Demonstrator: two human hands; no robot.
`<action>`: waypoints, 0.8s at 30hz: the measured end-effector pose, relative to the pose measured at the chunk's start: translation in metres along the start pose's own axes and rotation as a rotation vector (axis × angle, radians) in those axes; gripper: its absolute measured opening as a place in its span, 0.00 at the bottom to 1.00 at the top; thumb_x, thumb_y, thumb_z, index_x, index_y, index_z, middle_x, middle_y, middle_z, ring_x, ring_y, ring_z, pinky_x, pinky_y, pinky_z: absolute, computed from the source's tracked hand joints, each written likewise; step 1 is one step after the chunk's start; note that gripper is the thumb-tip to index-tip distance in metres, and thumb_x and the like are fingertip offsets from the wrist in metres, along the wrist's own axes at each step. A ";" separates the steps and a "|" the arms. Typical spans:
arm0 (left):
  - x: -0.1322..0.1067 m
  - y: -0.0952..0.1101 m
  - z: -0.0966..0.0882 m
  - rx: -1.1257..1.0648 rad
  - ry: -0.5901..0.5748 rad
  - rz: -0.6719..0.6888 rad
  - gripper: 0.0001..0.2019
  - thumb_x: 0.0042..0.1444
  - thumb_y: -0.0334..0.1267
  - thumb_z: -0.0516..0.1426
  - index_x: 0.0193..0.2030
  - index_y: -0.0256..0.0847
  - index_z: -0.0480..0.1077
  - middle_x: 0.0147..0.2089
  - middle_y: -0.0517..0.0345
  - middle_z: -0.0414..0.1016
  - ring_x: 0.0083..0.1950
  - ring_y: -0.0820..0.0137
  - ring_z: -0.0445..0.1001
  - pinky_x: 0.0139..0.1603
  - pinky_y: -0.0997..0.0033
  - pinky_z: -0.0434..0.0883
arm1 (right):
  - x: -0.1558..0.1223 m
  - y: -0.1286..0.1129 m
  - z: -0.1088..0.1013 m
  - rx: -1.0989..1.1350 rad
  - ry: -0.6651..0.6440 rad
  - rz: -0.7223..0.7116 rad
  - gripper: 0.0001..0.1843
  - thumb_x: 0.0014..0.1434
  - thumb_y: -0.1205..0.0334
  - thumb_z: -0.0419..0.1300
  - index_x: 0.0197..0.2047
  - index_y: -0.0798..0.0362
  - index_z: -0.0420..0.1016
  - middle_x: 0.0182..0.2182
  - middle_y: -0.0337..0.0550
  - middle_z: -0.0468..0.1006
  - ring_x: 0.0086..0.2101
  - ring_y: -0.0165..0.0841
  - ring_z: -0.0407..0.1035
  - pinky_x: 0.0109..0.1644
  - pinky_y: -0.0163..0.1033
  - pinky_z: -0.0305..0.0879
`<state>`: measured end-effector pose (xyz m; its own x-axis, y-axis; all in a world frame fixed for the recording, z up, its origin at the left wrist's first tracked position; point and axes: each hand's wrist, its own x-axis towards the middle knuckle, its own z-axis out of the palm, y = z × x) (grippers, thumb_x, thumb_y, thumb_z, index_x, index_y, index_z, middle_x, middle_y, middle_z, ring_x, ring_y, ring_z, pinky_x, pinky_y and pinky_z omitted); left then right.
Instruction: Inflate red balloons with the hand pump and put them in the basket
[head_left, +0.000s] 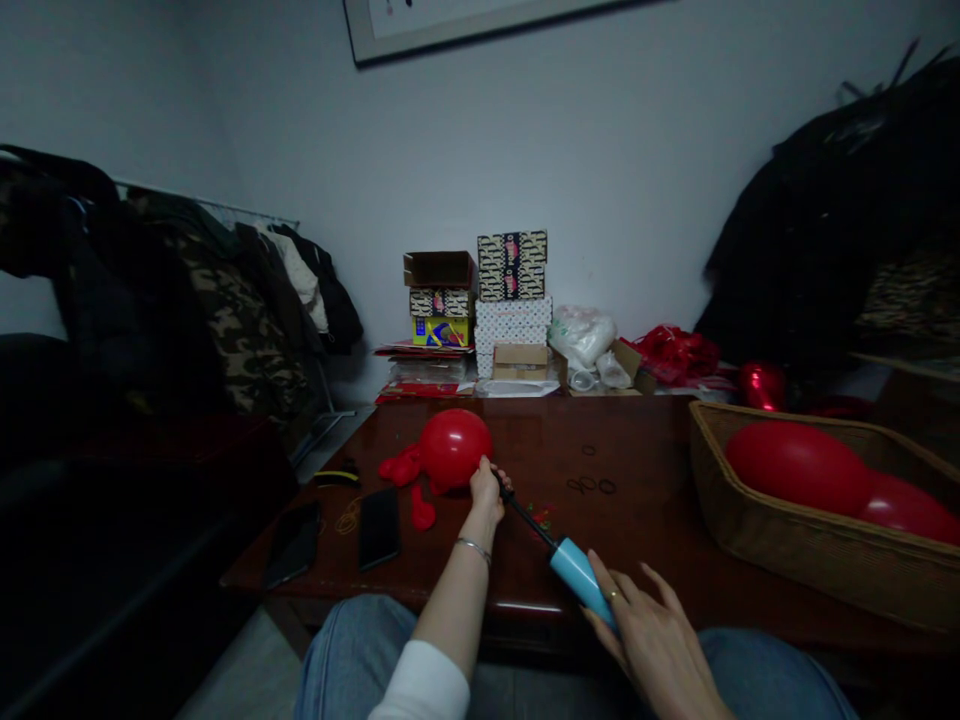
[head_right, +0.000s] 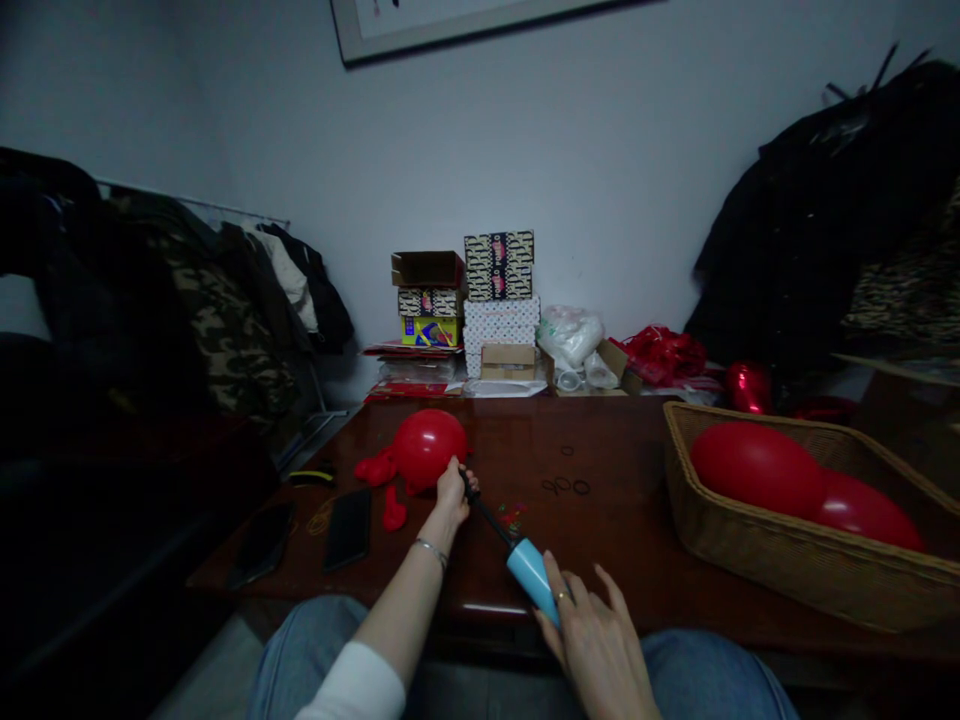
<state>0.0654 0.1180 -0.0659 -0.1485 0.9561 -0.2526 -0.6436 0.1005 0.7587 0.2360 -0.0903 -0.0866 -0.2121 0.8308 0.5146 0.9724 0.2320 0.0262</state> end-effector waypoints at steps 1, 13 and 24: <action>0.000 0.000 0.000 0.001 0.000 -0.002 0.16 0.56 0.50 0.51 0.26 0.41 0.55 0.16 0.66 0.57 0.14 0.78 0.57 0.17 0.78 0.55 | -0.004 0.002 -0.001 0.007 0.001 -0.005 0.27 0.61 0.56 0.49 0.62 0.52 0.52 0.36 0.42 0.76 0.32 0.32 0.71 0.58 0.49 0.48; -0.008 -0.010 -0.001 -0.014 -0.002 -0.021 0.13 0.58 0.45 0.49 0.27 0.41 0.55 0.16 0.66 0.57 0.14 0.78 0.57 0.17 0.79 0.54 | 0.018 -0.009 0.006 -0.057 -0.032 0.031 0.23 0.61 0.58 0.49 0.58 0.54 0.60 0.33 0.42 0.76 0.29 0.30 0.71 0.56 0.48 0.49; -0.012 -0.024 0.005 0.015 -0.024 -0.044 0.15 0.55 0.49 0.52 0.27 0.41 0.56 0.16 0.66 0.58 0.15 0.78 0.58 0.18 0.78 0.57 | 0.065 -0.031 0.011 -0.059 -0.081 0.082 0.23 0.60 0.57 0.50 0.58 0.53 0.62 0.32 0.43 0.76 0.27 0.29 0.70 0.54 0.45 0.50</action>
<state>0.0866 0.1050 -0.0780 -0.1018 0.9569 -0.2718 -0.6374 0.1470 0.7564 0.1910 -0.0376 -0.0634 -0.1367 0.8846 0.4459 0.9903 0.1335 0.0387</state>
